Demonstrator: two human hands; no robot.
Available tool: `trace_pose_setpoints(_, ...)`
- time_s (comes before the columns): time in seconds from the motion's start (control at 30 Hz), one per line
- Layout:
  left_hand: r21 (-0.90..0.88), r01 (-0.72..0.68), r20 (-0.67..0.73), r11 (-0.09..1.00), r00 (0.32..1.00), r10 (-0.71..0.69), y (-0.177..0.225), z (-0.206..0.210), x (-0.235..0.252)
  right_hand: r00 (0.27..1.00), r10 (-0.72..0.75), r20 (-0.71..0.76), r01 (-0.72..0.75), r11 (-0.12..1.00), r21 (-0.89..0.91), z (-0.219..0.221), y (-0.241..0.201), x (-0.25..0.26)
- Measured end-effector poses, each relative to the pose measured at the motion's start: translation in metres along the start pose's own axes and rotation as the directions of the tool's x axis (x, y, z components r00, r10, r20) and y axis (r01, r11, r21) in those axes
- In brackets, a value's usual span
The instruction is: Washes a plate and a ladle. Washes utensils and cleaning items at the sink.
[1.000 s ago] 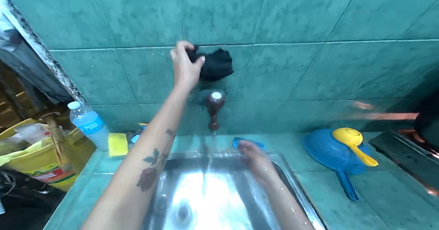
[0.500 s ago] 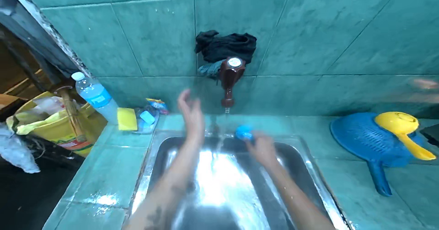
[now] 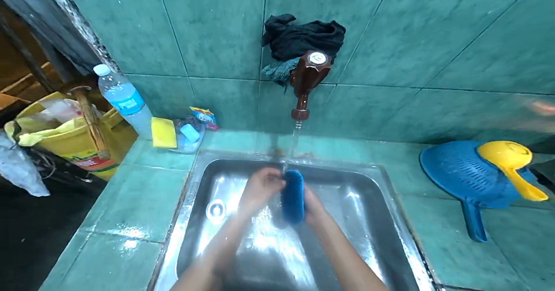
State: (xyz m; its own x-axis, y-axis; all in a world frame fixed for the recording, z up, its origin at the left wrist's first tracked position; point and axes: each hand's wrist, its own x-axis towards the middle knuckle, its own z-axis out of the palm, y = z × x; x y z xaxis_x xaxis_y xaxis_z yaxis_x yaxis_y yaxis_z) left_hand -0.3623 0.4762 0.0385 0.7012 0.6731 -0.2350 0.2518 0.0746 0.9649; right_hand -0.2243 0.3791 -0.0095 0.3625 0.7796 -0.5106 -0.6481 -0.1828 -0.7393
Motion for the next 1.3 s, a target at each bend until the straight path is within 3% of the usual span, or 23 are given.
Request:
trace_pose_setpoints(0.2, 0.289, -0.195, -0.117, 0.937, 0.965, 0.236, 0.005, 0.004, -0.001, 0.997, -0.08, -0.005, 0.08, 0.997, 0.0, 0.006, -0.001, 0.01)
trace_pose_setpoints(0.53, 0.588, -0.387, -0.04, 0.71, 0.863, 0.504, -0.001, 0.017, 0.004, 0.98, -0.17, -0.106, 0.151, 0.974, -0.171, 0.001, -0.01, 0.0)
trace_pose_setpoints(0.73, 0.541, -0.425, 0.053, 0.726, 0.878, 0.475, 0.017, 0.015, 0.007, 0.962, -0.184, -0.2, 0.148, 0.972, -0.183, -0.016, -0.015, -0.008)
trace_pose_setpoints(0.93, 0.556, -0.422, 0.146, 0.716, 0.898, 0.415, 0.017, 0.027, 0.018, 0.954, -0.223, -0.199, 0.197, 0.97, -0.143, -0.024, -0.019, -0.012)
trace_pose_setpoints(1.13, 0.607, -0.375, 0.112, 0.7, 0.913, 0.391, 0.023, 0.041, 0.016, 0.928, -0.314, -0.2, 0.271, 0.938, -0.215, -0.023, -0.018, -0.018)
trace_pose_setpoints(1.3, 0.618, -0.325, 0.077, 0.716, 0.931, 0.356, 0.019, 0.047, 0.026, 0.884, -0.403, -0.238, 0.298, 0.877, -0.377, -0.025, -0.017, -0.018)
